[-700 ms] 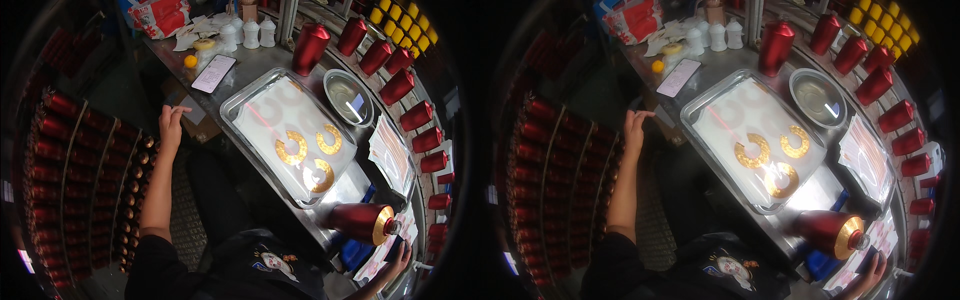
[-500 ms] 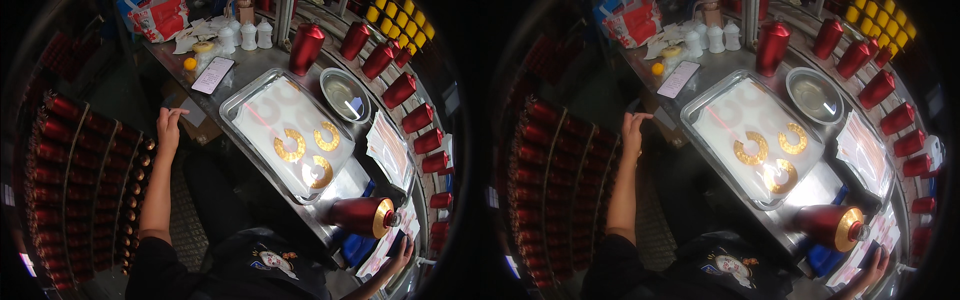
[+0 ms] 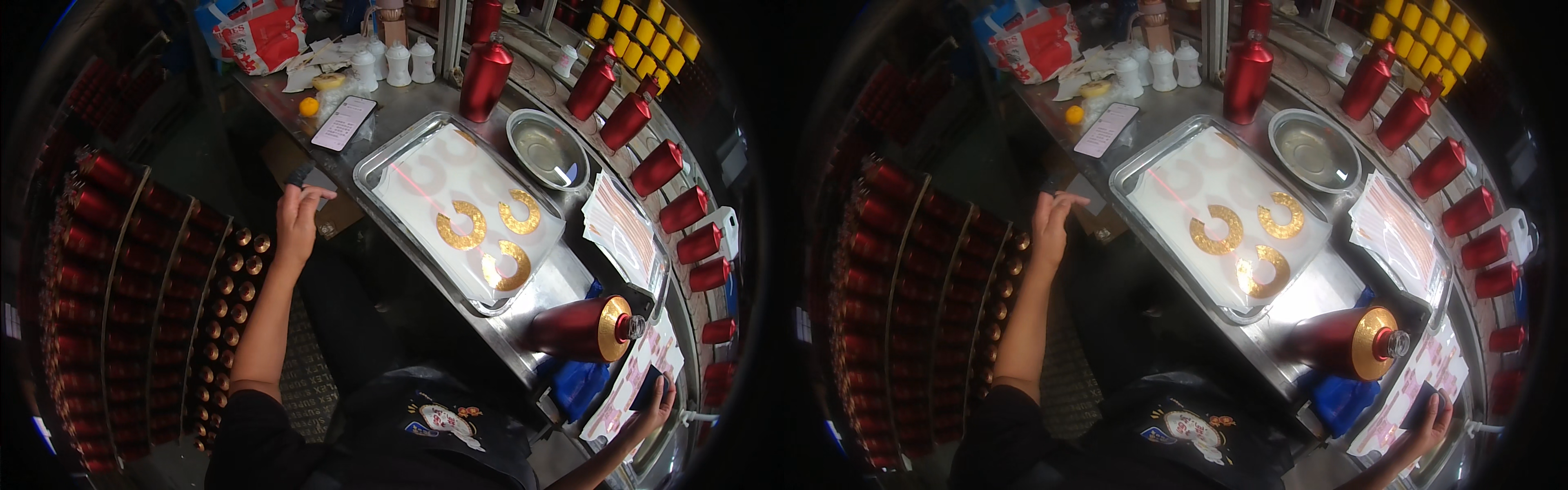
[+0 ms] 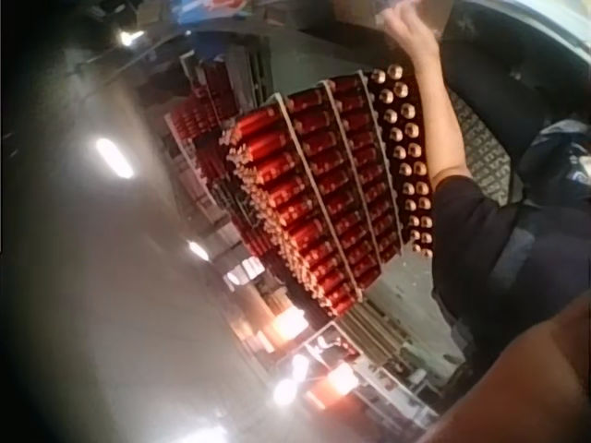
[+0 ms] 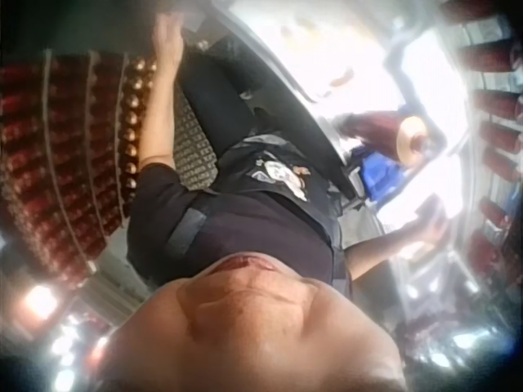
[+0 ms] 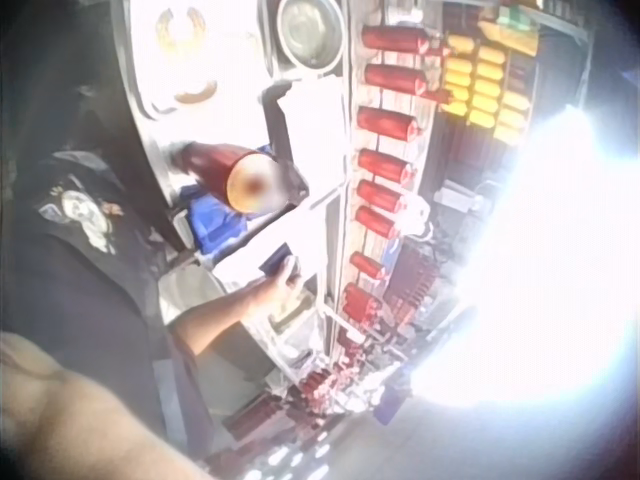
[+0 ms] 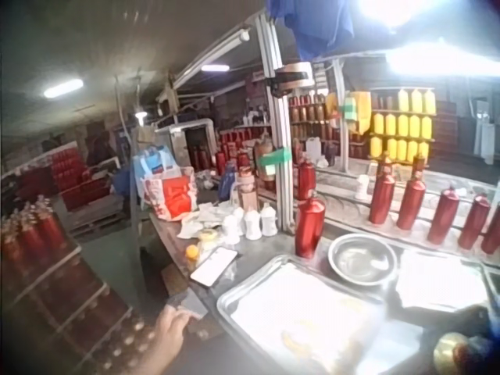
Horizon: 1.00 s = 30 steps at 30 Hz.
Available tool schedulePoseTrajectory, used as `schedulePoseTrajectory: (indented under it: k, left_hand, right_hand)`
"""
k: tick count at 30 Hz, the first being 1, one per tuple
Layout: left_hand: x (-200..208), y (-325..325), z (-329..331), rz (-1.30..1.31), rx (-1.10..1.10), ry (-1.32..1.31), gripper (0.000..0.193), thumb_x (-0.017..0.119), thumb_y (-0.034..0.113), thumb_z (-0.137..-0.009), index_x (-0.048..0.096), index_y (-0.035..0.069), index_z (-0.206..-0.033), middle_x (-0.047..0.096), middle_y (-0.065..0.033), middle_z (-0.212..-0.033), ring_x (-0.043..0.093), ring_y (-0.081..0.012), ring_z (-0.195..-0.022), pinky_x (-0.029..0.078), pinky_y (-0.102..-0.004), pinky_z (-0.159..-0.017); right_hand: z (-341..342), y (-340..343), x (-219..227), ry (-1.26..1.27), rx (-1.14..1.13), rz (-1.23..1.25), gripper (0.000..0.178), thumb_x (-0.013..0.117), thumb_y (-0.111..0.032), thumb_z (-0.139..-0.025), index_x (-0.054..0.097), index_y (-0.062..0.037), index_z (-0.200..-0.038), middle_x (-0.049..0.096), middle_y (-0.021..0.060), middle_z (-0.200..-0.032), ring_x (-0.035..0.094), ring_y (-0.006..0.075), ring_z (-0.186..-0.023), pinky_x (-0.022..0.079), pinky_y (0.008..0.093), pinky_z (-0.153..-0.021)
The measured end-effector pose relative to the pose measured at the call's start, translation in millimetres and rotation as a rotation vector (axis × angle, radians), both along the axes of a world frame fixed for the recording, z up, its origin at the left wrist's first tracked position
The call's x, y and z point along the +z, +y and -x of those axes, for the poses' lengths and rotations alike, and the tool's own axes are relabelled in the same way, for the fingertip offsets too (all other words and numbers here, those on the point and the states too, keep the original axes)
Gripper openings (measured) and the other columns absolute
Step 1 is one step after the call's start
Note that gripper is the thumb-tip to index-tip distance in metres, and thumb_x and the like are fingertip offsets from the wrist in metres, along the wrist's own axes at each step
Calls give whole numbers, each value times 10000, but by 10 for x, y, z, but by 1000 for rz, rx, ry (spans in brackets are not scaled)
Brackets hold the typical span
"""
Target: The person applies a gold crescent-shaped sticker to the neck of a red bottle, then applies a rectangular label to the bottle's body. They smooth the labels with their fingers and wipe the bottle with a cloth.
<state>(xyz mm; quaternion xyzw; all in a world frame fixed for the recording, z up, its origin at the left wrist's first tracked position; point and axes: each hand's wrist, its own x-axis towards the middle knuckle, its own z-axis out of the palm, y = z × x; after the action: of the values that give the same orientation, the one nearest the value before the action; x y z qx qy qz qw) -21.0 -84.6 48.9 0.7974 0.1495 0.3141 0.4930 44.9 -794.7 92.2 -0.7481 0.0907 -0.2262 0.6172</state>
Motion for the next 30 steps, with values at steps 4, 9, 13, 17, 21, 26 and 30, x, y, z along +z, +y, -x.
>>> schedulePoseTrajectory:
  k: [4, 9, 13, 17, 21, 26, 30]
  left_hand:
    - [62, -533, -146, 33, -104, -93, 190, 511, 116, -1003, 625, -22, -939, 681, -53, -804, 497, -86, -674, 404, -271, -639]
    - [219, -1289, -253, -125, -332, -4, 373, 454, 105, -998, 502, -35, -1341, 697, -94, -1122, 536, -174, -1095, 366, -342, -1057]
    - [386, -1863, -429, -276, -530, -136, 449, 525, 119, -944, 499, -3, -1375, 666, -97, -1226, 520, -263, -1192, 318, -387, -1104]
    - [470, -2393, -632, -229, -704, -208, 756, 616, 258, -909, 249, 38, -1533, 443, -179, -1506, 401, -349, -1355, 216, -483, -1156]
    - [457, -2718, -739, -172, -815, -171, 951, 661, 378, -896, 82, 75, -1587, 313, -217, -1584, 283, -411, -1437, 189, -516, -1173]
    - [360, -2899, -753, -135, -845, -168, 878, 680, 433, -891, 231, 53, -1543, 376, -221, -1469, 366, -404, -1326, 242, -517, -1141]
    - [296, -2938, -734, -126, -873, -139, 790, 687, 429, -890, 327, 37, -1474, 480, -188, -1327, 438, -364, -1213, 281, -480, -1104]
  right_hand:
    - [11, -80, -40, 11, -14, -10, 223, 656, -99, -975, 670, -8, -1178, 685, 60, -1100, 644, 133, -1004, 507, 262, -936]
    - [1, -60, -39, -2, 2, -35, 221, 660, -102, -974, 673, -10, -1174, 683, 57, -1092, 643, 127, -983, 513, 256, -912]
    - [19, 4, -37, 0, 32, -61, 221, 663, -106, -975, 673, -12, -1175, 682, 56, -1089, 639, 118, -972, 513, 252, -894]
    - [24, 10, -75, -21, 32, -87, 216, 659, -103, -977, 671, -11, -1172, 681, 52, -1076, 634, 110, -961, 512, 247, -883]
    - [18, -51, -119, 12, -2, -97, 207, 642, -88, -982, 666, -3, -1168, 682, 52, -1056, 634, 103, -946, 514, 236, -872]
    - [3, -100, -159, -8, 27, -108, 196, 616, -75, -988, 661, 12, -1158, 679, 58, -1037, 635, 110, -942, 506, 231, -882]
    - [-33, -62, -165, 42, 8, -96, 193, 612, -83, -992, 662, 14, -1151, 675, 58, -1035, 627, 108, -950, 498, 231, -891]
